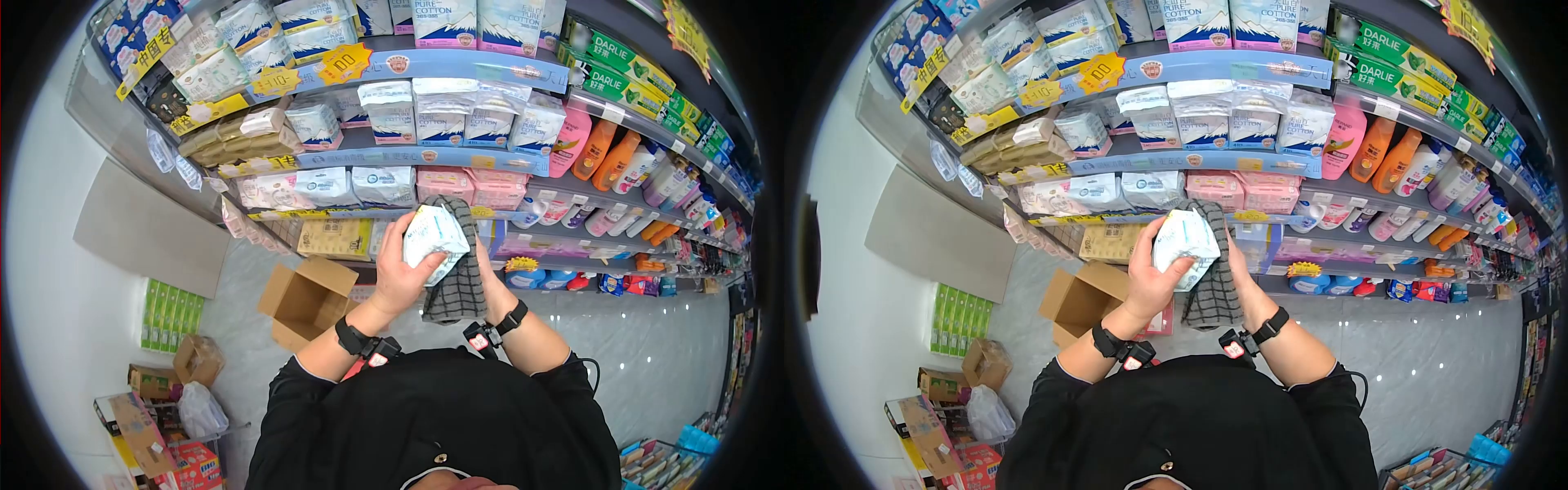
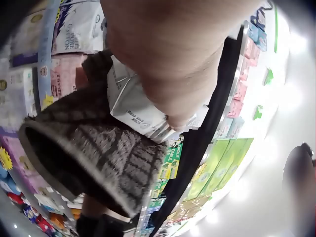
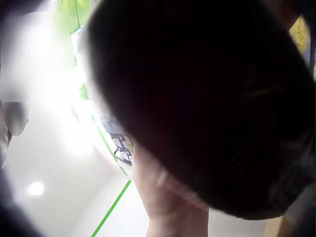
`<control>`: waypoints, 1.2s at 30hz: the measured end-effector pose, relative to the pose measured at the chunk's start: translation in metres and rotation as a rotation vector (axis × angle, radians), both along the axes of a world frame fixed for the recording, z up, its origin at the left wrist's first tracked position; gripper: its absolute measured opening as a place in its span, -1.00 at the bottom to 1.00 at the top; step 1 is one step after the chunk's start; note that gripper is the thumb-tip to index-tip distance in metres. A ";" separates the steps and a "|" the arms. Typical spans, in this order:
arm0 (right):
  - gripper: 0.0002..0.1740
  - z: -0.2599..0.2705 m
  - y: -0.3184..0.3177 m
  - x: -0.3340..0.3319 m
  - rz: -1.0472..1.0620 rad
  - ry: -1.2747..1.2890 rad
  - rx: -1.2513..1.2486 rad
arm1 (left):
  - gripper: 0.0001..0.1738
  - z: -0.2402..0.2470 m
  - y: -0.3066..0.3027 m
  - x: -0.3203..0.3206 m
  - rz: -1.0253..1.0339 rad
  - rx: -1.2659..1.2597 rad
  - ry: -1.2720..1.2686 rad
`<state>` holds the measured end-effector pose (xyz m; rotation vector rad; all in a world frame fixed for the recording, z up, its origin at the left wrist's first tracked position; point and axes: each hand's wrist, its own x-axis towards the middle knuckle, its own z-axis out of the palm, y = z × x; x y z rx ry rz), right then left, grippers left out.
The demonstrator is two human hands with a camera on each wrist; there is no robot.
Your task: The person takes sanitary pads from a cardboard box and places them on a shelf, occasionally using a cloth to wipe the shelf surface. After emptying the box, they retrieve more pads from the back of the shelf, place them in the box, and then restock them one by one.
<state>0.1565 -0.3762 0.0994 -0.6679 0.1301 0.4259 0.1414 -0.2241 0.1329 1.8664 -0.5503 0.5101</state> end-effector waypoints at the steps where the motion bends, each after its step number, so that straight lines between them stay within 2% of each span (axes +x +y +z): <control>1: -0.45 -0.017 0.003 0.003 0.063 -0.039 0.104 | -0.31 -0.004 -0.002 0.002 -0.002 0.000 -0.001; 3: -0.47 -0.029 0.010 0.000 0.058 0.018 0.100 | -0.30 -0.015 -0.007 0.010 -0.095 -0.355 0.115; 5: -0.49 -0.032 0.016 -0.004 0.096 0.040 0.217 | -0.31 -0.022 -0.006 0.014 -0.129 -0.383 0.124; 7: -0.47 -0.022 0.014 -0.003 0.083 0.058 0.253 | -0.33 -0.025 -0.001 0.020 0.076 0.076 -0.048; 8: -0.45 0.001 0.010 -0.008 0.051 0.062 0.132 | -0.34 -0.021 0.001 0.022 0.139 0.220 -0.115; 9: -0.42 0.014 0.006 -0.008 0.019 0.066 0.011 | -0.34 -0.013 0.002 0.023 0.135 0.217 -0.120; 10: -0.42 0.015 0.005 -0.005 0.014 0.065 0.009 | -0.33 -0.005 0.001 0.023 0.127 0.197 -0.133; 13: -0.57 0.008 0.008 0.001 -0.409 -0.189 -0.356 | -0.29 0.017 0.008 0.024 0.049 0.229 -0.099; 14: -0.51 0.003 0.008 0.004 -0.427 -0.203 -0.252 | -0.27 0.021 0.012 0.027 -0.040 0.130 0.166; 15: -0.51 -0.001 0.011 0.004 -0.420 -0.204 -0.253 | -0.25 0.024 0.015 0.031 -0.128 0.027 0.425; 17: -0.41 -0.012 0.019 0.002 -0.584 -0.481 -0.539 | -0.24 0.007 0.024 0.052 0.011 0.045 0.513; 18: -0.34 -0.023 0.017 0.008 -0.586 -0.618 -0.770 | -0.26 0.010 0.024 0.050 0.012 -0.021 0.573; 20: -0.34 -0.034 0.016 0.009 -0.580 -0.617 -0.792 | -0.27 0.008 0.021 0.049 0.015 -0.081 0.629; 21: -0.34 -0.034 0.015 0.010 -0.579 -0.613 -0.819 | -0.28 -0.003 0.018 0.048 0.013 -0.235 0.639; 22: -0.42 -0.033 0.017 0.011 -0.589 -0.532 -0.638 | -0.29 -0.013 0.014 0.045 0.007 -0.385 0.651; 23: -0.42 -0.031 0.017 0.013 -0.606 -0.523 -0.632 | -0.29 -0.012 0.008 0.039 -0.005 -0.369 0.655; 25: -0.49 -0.023 0.013 0.020 -0.445 -0.061 -0.234 | -0.40 -0.009 -0.006 0.025 -0.029 -0.696 0.797; 26: -0.45 -0.017 0.010 0.020 -0.335 0.090 -0.212 | -0.50 -0.014 -0.012 0.022 0.000 -0.730 0.810; 27: -0.45 -0.021 0.003 0.023 -0.341 0.090 -0.211 | -0.50 -0.016 -0.014 0.021 -0.005 -0.727 0.812; 29: -0.36 -0.023 -0.004 0.028 -0.104 0.158 0.149 | -0.50 -0.017 -0.012 0.021 -0.243 -0.894 0.848; 30: -0.28 -0.002 -0.006 0.016 -0.074 0.184 0.104 | -0.54 -0.018 -0.016 0.021 -0.236 -0.848 0.819; 31: -0.28 -0.011 -0.006 0.018 -0.062 0.190 0.106 | -0.54 -0.019 -0.014 0.023 -0.221 -0.851 0.818; 33: -0.25 -0.035 -0.011 0.023 0.015 0.009 0.199 | -0.50 -0.026 -0.007 0.034 -0.155 -0.455 0.782; 34: -0.26 -0.020 -0.015 0.019 0.000 0.031 0.181 | -0.45 -0.062 0.005 0.054 -0.010 -0.107 0.463; 35: -0.26 -0.031 -0.018 0.023 0.008 0.032 0.182 | -0.45 -0.059 0.005 0.052 -0.002 -0.108 0.463; 36: -0.29 -0.046 -0.022 0.031 -0.079 0.042 -0.060 | -0.41 -0.046 0.002 0.048 0.011 -0.067 0.461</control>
